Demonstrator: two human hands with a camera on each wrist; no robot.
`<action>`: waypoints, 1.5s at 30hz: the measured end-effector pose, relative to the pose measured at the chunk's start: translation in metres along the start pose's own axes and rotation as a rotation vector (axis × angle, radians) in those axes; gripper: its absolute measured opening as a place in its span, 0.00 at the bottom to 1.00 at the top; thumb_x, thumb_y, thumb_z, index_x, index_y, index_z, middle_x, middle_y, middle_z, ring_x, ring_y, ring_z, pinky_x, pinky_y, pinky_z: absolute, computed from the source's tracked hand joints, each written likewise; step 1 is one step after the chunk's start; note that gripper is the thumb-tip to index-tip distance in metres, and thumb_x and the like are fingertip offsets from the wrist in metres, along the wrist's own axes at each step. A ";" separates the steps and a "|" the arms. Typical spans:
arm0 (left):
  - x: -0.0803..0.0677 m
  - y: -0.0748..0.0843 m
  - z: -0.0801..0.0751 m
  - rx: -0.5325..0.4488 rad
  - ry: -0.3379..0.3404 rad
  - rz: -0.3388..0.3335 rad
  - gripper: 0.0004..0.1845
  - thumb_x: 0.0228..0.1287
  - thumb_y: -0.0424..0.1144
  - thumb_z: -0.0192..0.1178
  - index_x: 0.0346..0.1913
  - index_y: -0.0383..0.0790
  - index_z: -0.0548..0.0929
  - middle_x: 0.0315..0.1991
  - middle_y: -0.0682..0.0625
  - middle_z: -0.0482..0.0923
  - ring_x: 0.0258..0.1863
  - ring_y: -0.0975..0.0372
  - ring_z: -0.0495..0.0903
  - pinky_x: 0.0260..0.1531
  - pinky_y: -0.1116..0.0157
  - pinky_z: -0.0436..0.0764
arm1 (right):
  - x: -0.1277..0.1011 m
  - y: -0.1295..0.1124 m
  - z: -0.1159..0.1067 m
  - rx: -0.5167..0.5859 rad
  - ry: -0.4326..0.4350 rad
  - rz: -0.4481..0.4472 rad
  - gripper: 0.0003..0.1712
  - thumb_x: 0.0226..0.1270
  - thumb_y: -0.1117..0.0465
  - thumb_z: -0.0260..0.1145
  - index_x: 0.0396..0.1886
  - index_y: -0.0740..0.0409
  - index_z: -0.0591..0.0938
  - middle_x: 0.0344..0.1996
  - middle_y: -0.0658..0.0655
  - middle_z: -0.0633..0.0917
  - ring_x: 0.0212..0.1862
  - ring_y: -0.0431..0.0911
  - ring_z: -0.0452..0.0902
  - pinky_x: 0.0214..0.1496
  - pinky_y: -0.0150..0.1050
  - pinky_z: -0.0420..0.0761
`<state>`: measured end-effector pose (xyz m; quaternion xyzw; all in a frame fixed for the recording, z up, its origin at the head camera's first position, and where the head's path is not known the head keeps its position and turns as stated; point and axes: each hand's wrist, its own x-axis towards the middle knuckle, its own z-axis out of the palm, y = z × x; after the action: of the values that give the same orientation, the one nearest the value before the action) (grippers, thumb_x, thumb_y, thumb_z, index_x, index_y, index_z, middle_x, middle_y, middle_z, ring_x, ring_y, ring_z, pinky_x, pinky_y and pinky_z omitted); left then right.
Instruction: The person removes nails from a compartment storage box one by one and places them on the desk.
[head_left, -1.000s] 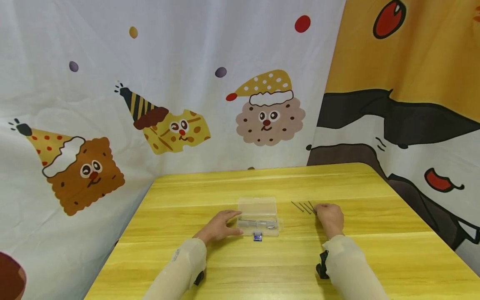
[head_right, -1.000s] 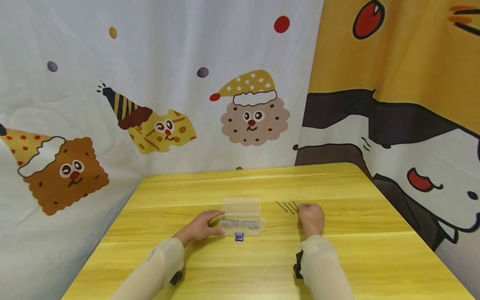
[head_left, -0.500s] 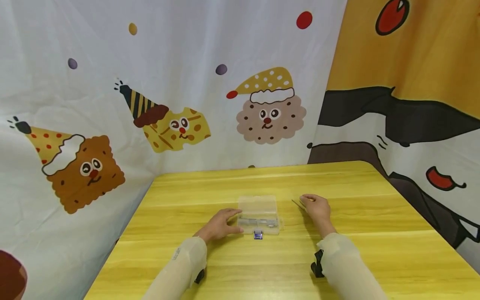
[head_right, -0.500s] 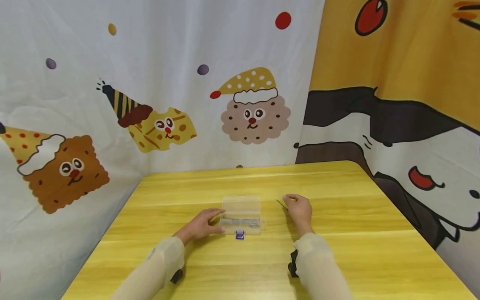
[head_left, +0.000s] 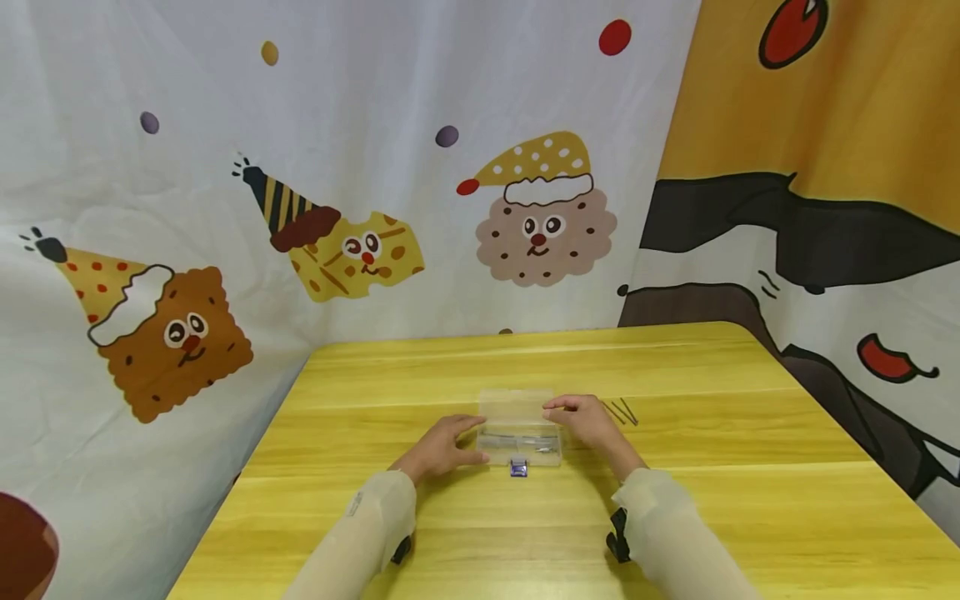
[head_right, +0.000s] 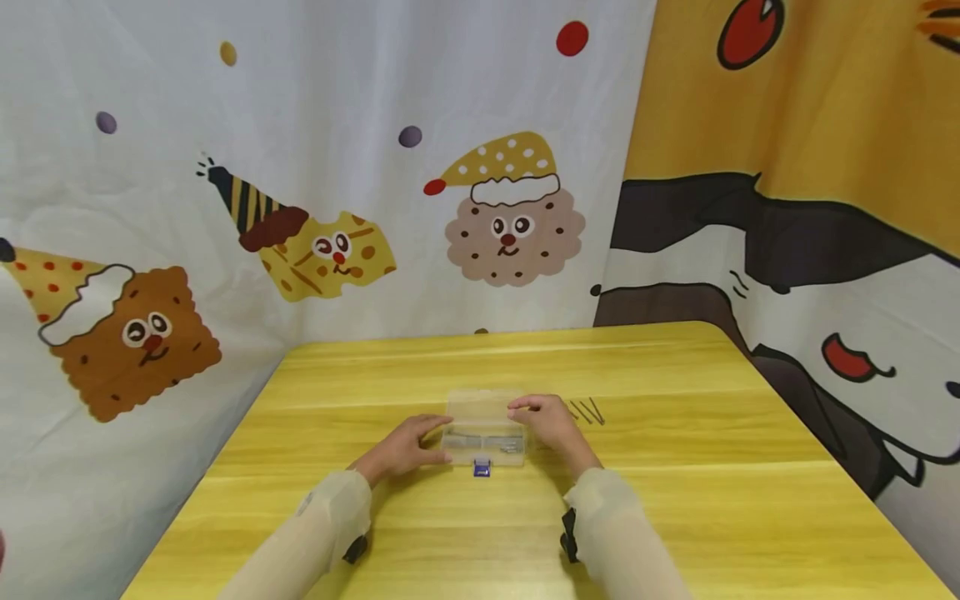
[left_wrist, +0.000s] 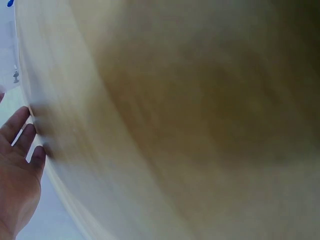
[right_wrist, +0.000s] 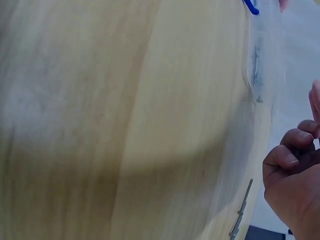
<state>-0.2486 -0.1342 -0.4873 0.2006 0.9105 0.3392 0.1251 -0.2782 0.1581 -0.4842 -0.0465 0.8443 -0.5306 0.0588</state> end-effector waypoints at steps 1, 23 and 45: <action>0.000 0.000 0.000 0.002 0.000 0.000 0.38 0.64 0.52 0.67 0.74 0.45 0.67 0.73 0.37 0.60 0.72 0.42 0.58 0.68 0.42 0.59 | 0.000 -0.001 0.002 -0.014 -0.014 -0.003 0.14 0.68 0.57 0.69 0.48 0.59 0.88 0.47 0.56 0.86 0.46 0.49 0.79 0.45 0.43 0.79; 0.001 -0.002 0.001 0.016 -0.001 0.004 0.38 0.64 0.53 0.67 0.74 0.46 0.67 0.73 0.38 0.60 0.72 0.43 0.58 0.68 0.42 0.59 | -0.002 -0.008 0.014 -0.115 -0.073 0.035 0.02 0.61 0.64 0.73 0.33 0.58 0.91 0.32 0.51 0.87 0.28 0.46 0.69 0.27 0.37 0.68; 0.003 -0.002 0.002 0.023 0.000 -0.002 0.39 0.63 0.54 0.67 0.74 0.46 0.67 0.73 0.39 0.61 0.72 0.43 0.59 0.68 0.43 0.60 | 0.008 -0.008 0.009 -0.326 -0.146 0.034 0.02 0.58 0.58 0.77 0.30 0.50 0.92 0.39 0.50 0.89 0.45 0.45 0.81 0.51 0.47 0.79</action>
<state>-0.2515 -0.1329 -0.4901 0.2011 0.9146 0.3284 0.1232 -0.2850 0.1459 -0.4816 -0.0794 0.9133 -0.3808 0.1207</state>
